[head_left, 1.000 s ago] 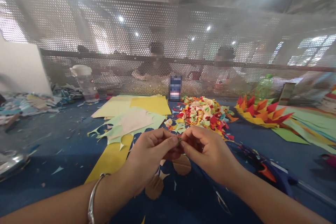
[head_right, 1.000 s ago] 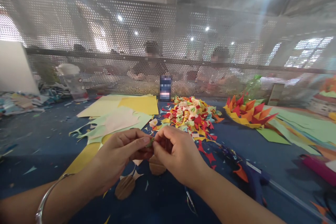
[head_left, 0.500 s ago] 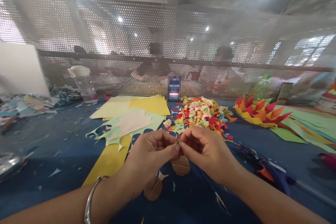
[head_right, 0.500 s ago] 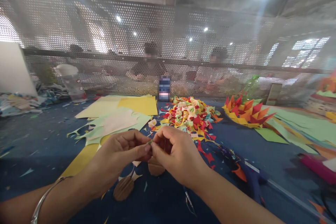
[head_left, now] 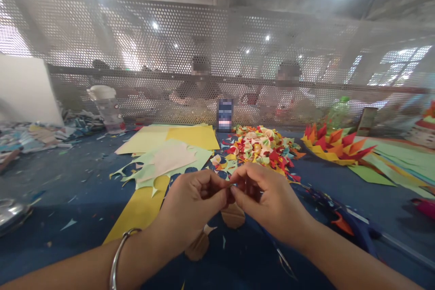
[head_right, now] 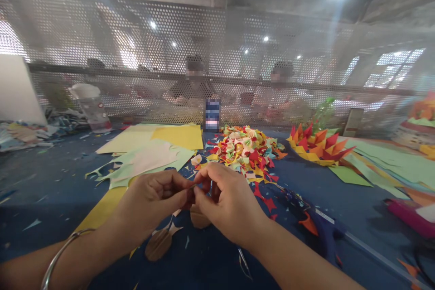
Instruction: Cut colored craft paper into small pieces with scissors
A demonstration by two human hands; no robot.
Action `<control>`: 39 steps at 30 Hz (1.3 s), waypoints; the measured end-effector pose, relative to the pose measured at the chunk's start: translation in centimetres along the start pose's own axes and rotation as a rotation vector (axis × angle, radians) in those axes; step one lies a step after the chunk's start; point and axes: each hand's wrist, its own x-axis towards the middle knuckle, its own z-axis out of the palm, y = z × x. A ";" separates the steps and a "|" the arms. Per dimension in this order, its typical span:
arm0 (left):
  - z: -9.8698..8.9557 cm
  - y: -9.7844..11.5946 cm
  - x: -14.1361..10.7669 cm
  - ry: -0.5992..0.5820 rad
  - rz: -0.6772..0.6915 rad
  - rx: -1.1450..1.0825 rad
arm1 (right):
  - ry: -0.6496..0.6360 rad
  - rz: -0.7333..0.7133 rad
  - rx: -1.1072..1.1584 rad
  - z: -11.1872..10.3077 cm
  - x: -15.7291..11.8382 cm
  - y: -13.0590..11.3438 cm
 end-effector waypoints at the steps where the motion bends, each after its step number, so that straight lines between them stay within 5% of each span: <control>1: 0.0 -0.1 0.0 0.005 0.006 0.025 | 0.003 -0.014 -0.018 0.0 0.0 0.1; 20: -0.4 -0.3 0.1 0.048 0.063 0.185 | 0.009 0.000 -0.028 0.1 0.1 -0.2; 29: -1.0 -0.3 0.7 -0.163 0.030 0.188 | -0.034 0.053 0.051 0.0 0.1 0.1; 39: -1.4 -0.1 0.3 -0.209 0.126 0.319 | -0.138 0.122 0.241 -0.5 0.0 0.1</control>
